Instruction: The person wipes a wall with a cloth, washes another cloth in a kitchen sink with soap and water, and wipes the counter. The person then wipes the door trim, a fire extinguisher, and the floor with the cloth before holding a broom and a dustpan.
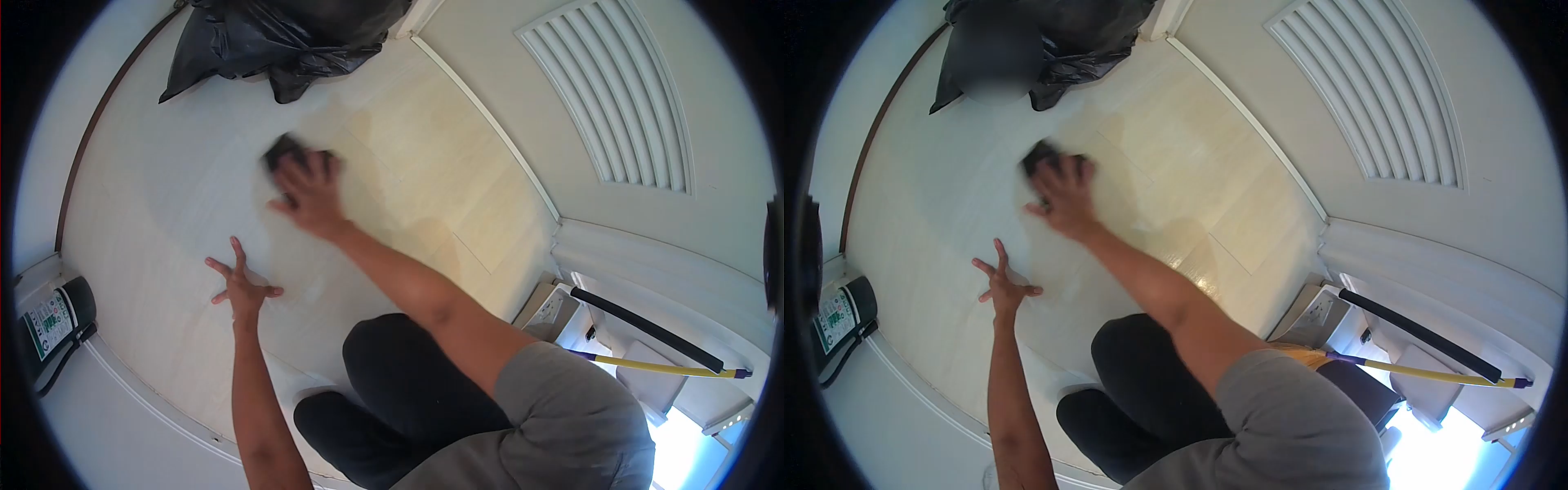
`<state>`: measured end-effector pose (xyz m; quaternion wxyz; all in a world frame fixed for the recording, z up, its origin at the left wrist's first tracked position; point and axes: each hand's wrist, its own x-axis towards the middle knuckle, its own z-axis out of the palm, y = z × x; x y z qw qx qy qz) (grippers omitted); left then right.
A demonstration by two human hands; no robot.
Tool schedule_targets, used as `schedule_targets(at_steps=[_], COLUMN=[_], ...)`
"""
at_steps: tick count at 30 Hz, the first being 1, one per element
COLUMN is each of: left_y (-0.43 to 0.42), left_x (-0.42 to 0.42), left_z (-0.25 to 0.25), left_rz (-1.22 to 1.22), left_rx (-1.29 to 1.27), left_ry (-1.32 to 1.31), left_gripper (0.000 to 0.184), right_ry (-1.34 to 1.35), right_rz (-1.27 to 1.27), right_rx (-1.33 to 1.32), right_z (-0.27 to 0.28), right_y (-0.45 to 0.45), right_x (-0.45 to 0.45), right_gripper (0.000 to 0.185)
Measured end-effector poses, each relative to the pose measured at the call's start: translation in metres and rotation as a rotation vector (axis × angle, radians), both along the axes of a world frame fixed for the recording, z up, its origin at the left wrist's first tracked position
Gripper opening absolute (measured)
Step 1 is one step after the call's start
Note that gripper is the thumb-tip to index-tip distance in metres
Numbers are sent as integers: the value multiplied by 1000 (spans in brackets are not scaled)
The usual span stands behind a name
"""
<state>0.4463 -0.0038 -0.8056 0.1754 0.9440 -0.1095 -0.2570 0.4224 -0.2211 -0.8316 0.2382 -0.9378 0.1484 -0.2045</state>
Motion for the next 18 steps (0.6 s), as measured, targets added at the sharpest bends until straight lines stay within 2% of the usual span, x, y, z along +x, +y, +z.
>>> schedule_targets(at_steps=[1, 3, 5, 7, 9, 11, 12, 13, 14, 15, 16, 18], left_y=[-1, -3, -11, -8, -14, -11, -11, -14, -16, -15, -5, 29], left_x=[2, 5, 3, 5, 2, 3, 6, 4, 1, 1, 1, -7], left_z=[0, 6, 14, 7, 12, 13, 15, 14, 14, 17, 9, -31], left_rz=[-4, -35, -17, 1, 13, -15, -5, -13, 18, 48, 43, -7], left_rx=[36, 72, 194, 199, 200, 236, 233, 233, 255, 278, 278, 31], left_ry=[25, 63, 53, 53, 76, 39, 94, 90, 70, 47, 35, -194], left_gripper=[138, 138, 139, 139, 138, 135, 133, 133, 129, 125, 125, 112], right_ry=[-57, 79, 98, 100, 258, 136, 410, 298, 290, 404, 466, 539], right_rz=[126, 332, 456, 527, 496, 21, -32, -329, -423, -597, -731, -727], right_rx=[72, 183, 38, -19, -63, 106, -139, -132, -188, -333, -276, -299], right_z=[4, 15, 8, 4, 2, -7, 4, -4, 3, 0, -2, -8], right_y=[17, 37, 44, 28, -19, -88, -128, -168, -196, -214, -220, -194], right_x=[1, -30, -92, -173, -248, -301, -324, -346, -376, -395, -408, -417], right_gripper=[45, 34, 29, 27, 21, 28, 29, 29, 29, 32, 40, 44])
